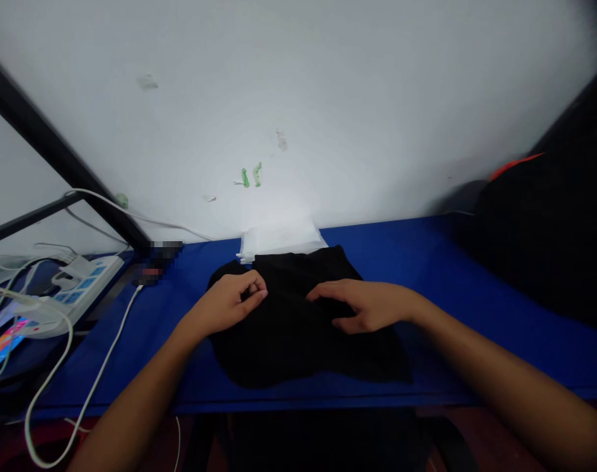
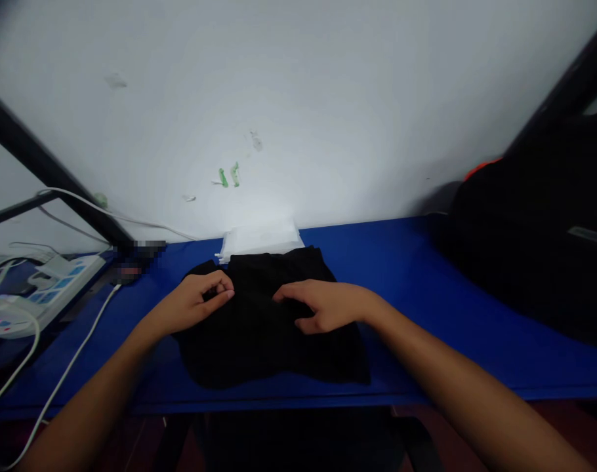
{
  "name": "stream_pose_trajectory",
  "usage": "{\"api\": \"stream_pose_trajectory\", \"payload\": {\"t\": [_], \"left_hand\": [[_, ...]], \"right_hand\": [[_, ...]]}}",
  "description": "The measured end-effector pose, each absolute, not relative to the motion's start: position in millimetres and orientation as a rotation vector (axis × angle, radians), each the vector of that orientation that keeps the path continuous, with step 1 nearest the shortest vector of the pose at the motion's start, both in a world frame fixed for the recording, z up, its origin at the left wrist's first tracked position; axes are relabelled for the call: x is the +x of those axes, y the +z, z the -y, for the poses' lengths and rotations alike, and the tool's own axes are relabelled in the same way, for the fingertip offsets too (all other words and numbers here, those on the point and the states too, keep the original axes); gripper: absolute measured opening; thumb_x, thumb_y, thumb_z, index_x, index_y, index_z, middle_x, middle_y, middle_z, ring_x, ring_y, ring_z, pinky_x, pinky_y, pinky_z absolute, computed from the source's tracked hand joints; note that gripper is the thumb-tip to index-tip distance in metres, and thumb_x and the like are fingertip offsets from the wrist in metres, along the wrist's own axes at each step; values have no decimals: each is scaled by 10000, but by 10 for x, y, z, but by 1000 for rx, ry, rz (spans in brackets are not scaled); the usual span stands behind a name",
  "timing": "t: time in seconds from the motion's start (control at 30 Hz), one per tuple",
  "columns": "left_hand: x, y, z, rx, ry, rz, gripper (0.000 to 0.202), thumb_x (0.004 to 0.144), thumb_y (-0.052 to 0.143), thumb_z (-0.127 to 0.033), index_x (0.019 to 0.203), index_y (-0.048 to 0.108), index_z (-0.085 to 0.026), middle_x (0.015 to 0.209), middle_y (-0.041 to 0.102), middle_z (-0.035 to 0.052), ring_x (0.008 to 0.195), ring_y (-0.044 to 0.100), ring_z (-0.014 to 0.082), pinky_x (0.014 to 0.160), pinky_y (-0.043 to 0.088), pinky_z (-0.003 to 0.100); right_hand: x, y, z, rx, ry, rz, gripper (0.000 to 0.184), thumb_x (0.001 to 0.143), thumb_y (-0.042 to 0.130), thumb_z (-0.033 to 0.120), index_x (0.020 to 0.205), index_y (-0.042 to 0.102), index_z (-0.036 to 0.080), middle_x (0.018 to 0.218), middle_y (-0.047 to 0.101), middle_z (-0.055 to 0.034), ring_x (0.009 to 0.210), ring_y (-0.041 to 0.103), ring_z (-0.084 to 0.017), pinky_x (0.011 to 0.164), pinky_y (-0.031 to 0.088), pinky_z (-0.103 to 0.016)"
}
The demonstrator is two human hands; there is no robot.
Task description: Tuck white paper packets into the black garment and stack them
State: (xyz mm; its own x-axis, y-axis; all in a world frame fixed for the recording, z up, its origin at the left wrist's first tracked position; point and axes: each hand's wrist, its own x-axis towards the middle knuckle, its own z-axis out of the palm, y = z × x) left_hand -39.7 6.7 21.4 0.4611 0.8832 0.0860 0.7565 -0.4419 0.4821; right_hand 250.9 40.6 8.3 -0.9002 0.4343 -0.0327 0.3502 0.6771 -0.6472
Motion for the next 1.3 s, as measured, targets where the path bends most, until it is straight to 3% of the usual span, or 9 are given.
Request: {"api": "stream_pose_trajectory", "payload": {"t": [0.2, 0.37, 0.53, 0.67, 0.8, 0.97, 1.07, 1.17, 1.3], "left_hand": [[-511, 331, -70, 2316, 149, -1094, 370, 772, 692, -419, 1073, 607, -222, 881, 618, -5, 789, 588, 159, 687, 444, 247], [-627, 399, -94, 2208, 94, -967, 244, 820, 606, -306, 1046, 597, -212, 956, 655, 12, 826, 611, 171, 705, 469, 256], [-650, 287, -203, 2274, 382, -1378, 193, 876, 532, -350, 989, 594, -206, 883, 640, 14, 782, 600, 171, 704, 464, 285], [-592, 96, -290, 2359, 449, -1670, 292, 864, 572, -449, 1038, 576, -214, 910, 634, 32, 808, 605, 203, 706, 470, 316], [-519, -101, -354, 2490, 531, -1726, 352, 909, 513, -470, 1127, 542, -195, 1120, 593, 96, 1021, 579, 259, 877, 476, 401], [-519, -252, -431, 2528, 552, -1716, 540, 911, 512, -461, 1344, 421, -151, 1333, 489, 179, 1251, 442, 348, 1052, 360, 527], [-544, -255, -444, 2524, 508, -1623, 556, 922, 499, -416, 1415, 372, -193, 1414, 437, 160, 1303, 400, 337, 1081, 329, 531], [-553, -239, -444, 2494, 458, -1557, 486, 916, 510, -387, 1383, 442, -270, 1458, 396, 116, 1340, 358, 331, 1103, 279, 559], [-559, -250, -462, 2388, 402, -1617, 435, 914, 513, -406, 1330, 500, -281, 1469, 388, 109, 1360, 330, 342, 1091, 253, 603]], "right_hand": [[2657, 186, -506, -854, 1148, 2752, 456, 740, 537, 105, 1188, 574, 186, 1021, 673, -50, 809, 625, -164, 666, 480, -260], [2768, 187, -592, -947, 1181, 2715, 352, 764, 537, 137, 1103, 607, 198, 921, 669, -34, 737, 605, -151, 625, 470, -250], [2788, 125, -676, -995, 882, 2676, 218, 867, 490, 244, 1037, 617, 195, 856, 654, -43, 734, 590, -172, 639, 456, -286], [2774, 24, -757, -1121, 493, 2696, 204, 888, 469, 229, 1040, 603, 204, 941, 658, -70, 802, 600, -207, 697, 452, -323], [2730, -110, -810, -1167, 290, 2716, 237, 898, 480, 260, 1098, 574, 174, 1063, 608, -122, 911, 603, -243, 790, 488, -361], [2669, -200, -828, -1088, 112, 2619, 329, 911, 474, 308, 1207, 535, 180, 1163, 548, -152, 1072, 551, -294, 907, 492, -444], [2673, -227, -858, -1082, 23, 2562, 419, 903, 485, 327, 1294, 493, 177, 1262, 508, -166, 1169, 494, -321, 992, 448, -485], [2698, -267, -902, -1103, 17, 2565, 501, 901, 482, 356, 1363, 445, 164, 1336, 481, -176, 1235, 444, -347, 1039, 404, -527], [2723, -309, -936, -1114, 57, 2581, 533, 904, 472, 379, 1394, 417, 179, 1348, 493, -170, 1245, 441, -353, 1039, 394, -558]]}}
